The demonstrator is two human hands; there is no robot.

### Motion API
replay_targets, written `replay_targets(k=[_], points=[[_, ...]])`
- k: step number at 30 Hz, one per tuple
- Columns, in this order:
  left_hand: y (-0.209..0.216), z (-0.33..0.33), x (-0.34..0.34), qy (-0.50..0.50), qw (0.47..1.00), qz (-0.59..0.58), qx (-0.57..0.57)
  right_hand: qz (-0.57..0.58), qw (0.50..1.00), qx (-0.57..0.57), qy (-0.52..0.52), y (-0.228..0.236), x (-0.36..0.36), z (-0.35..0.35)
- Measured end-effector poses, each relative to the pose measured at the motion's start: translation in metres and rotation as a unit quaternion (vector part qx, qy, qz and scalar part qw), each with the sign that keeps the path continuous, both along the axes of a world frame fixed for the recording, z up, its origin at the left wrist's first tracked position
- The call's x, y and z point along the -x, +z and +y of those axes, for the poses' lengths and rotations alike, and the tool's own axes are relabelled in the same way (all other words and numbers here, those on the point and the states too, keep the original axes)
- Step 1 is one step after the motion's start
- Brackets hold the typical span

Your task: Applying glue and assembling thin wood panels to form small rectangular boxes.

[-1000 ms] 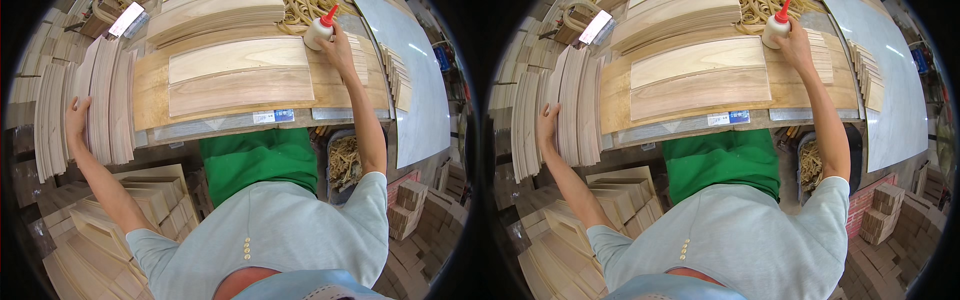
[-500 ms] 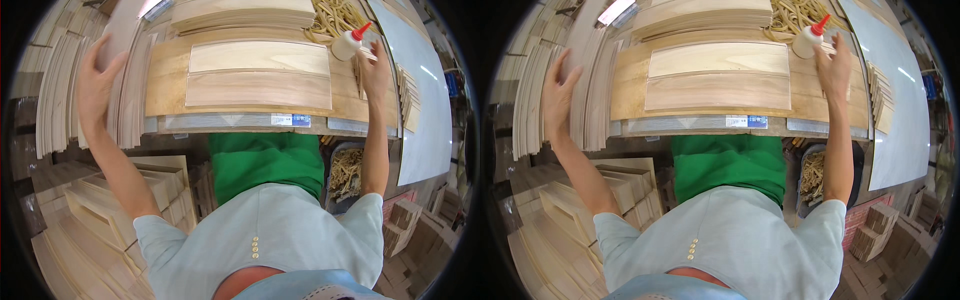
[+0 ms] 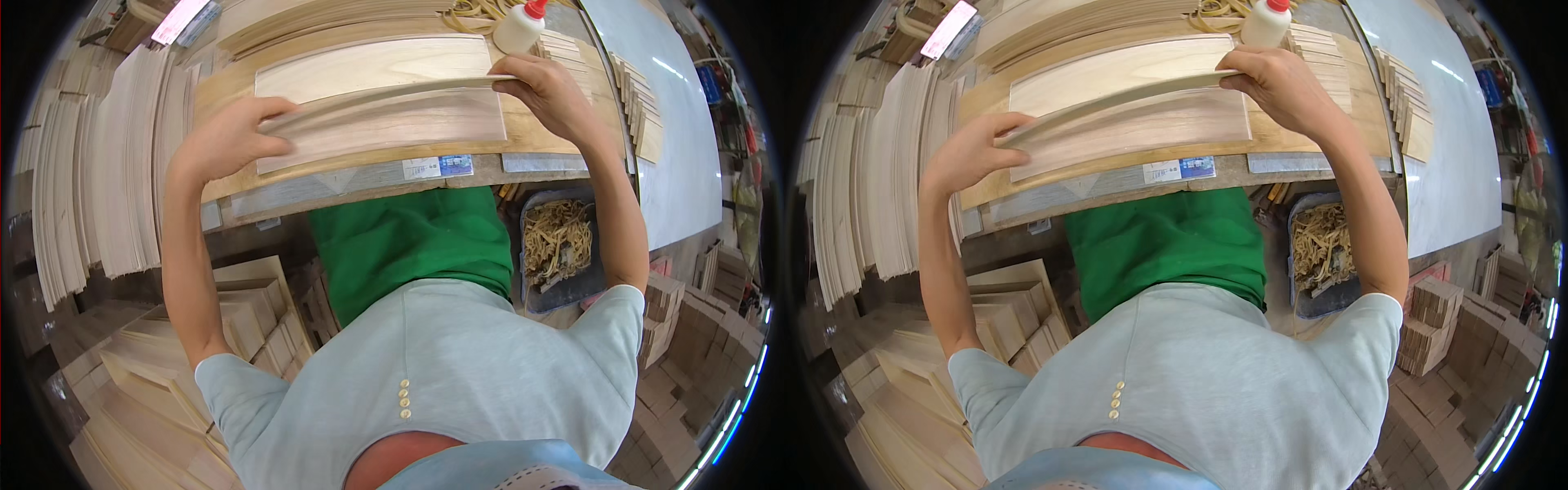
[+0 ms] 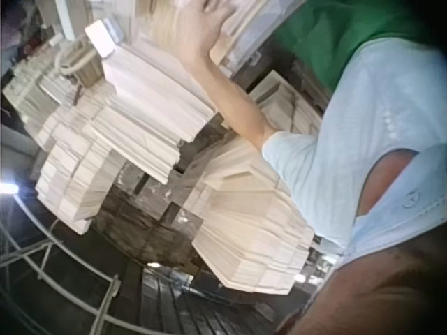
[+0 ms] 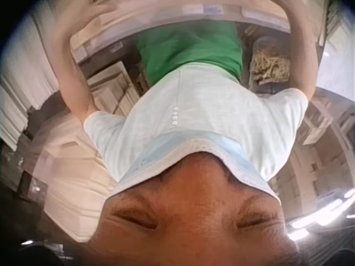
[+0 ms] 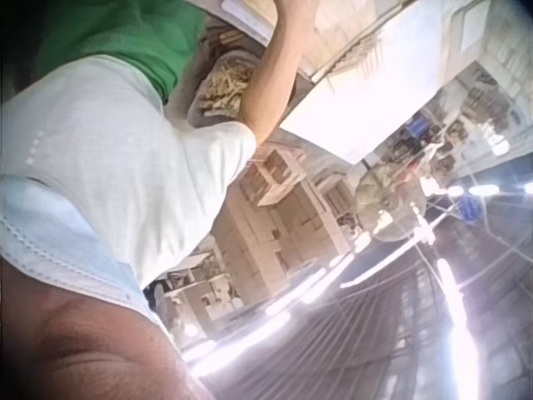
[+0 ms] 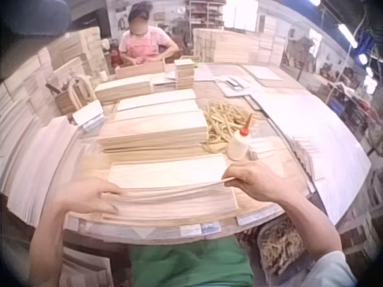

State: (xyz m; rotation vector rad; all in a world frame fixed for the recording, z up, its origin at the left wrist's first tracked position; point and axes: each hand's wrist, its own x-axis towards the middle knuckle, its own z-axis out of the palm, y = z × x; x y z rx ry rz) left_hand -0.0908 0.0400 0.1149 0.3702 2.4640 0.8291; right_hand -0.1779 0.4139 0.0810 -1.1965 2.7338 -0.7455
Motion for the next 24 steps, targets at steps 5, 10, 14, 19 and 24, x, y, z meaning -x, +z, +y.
replay_targets(k=[5,10,14,19,24], points=[[-0.025,-0.028,-0.001,0.165,0.974,0.115,0.108,-0.038,0.998,0.045,-0.007,-0.041,0.028,0.014],[-0.05,-0.037,0.003,0.174,0.964,0.181,0.087,-0.068,0.991,0.065,-0.091,-0.05,0.037,0.017],[-0.057,-0.039,0.007,0.184,0.968,0.158,0.063,-0.087,0.991,0.072,-0.077,-0.058,0.037,0.016],[-0.063,-0.05,0.01,0.18,0.968,0.162,0.063,-0.067,0.994,0.028,-0.08,-0.054,0.038,0.011],[-0.055,-0.047,0.007,0.186,0.964,0.163,0.1,-0.047,0.996,0.04,-0.068,-0.058,0.039,0.011]])
